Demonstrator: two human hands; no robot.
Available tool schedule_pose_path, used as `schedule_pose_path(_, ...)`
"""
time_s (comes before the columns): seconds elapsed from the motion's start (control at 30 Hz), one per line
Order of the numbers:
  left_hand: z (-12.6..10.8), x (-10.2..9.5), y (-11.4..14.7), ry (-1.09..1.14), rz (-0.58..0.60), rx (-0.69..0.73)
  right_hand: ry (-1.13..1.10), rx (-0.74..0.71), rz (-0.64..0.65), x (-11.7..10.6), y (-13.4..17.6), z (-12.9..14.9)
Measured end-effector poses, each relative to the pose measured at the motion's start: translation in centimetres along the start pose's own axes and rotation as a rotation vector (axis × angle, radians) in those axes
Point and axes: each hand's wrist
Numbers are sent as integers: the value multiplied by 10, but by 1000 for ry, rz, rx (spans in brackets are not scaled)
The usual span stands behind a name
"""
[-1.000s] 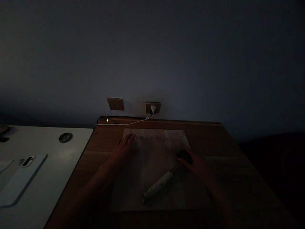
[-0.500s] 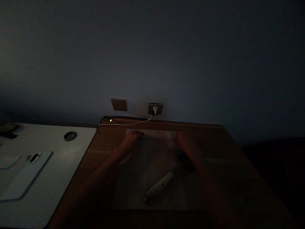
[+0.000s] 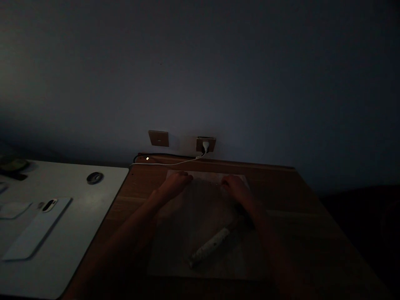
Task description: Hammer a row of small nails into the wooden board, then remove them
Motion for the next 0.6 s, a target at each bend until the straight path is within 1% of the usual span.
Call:
schedule_pose_path(0.1, -5, -3, -5, -71, 73, 67, -78, -18, -8, 2, 2, -1)
schedule_pose_path(0.17, -6, -3, -7, -91, 84, 76, -152, -25, -22, 1, 4, -2)
schedule_pose_path(0.3, -8, -1, -9, -87, 61, 17, -368, -10, -98, -4, 6, -3)
schedule_pose_path(0.4, -11, -1, -11, -22, -3, -59, -599, 33, -173, -8, 5, -3)
schedule_pose_path(0.47, -14, 0, -13, 135, -111, -123, -786, 67, -221, -11, 4, -5)
schedule_pose_path(0.5, -16, 0, -14, 261, -179, -160, -881, 80, -244, -12, 4, -5)
schedule_pose_path(0.53, -18, 2, -15, 419, -250, -203, -972, 90, -267, -13, 5, -6)
schedule_pose_path(0.6, -20, 5, -17, 814, -370, -306, -1129, 105, -306, -15, 5, -7)
Point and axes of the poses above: each hand's wrist, its own y-axis away from the middle knuckle, its own x-axis out of the palm, z = x × y, and after that the axes turned 6 degrees about x, right-handed
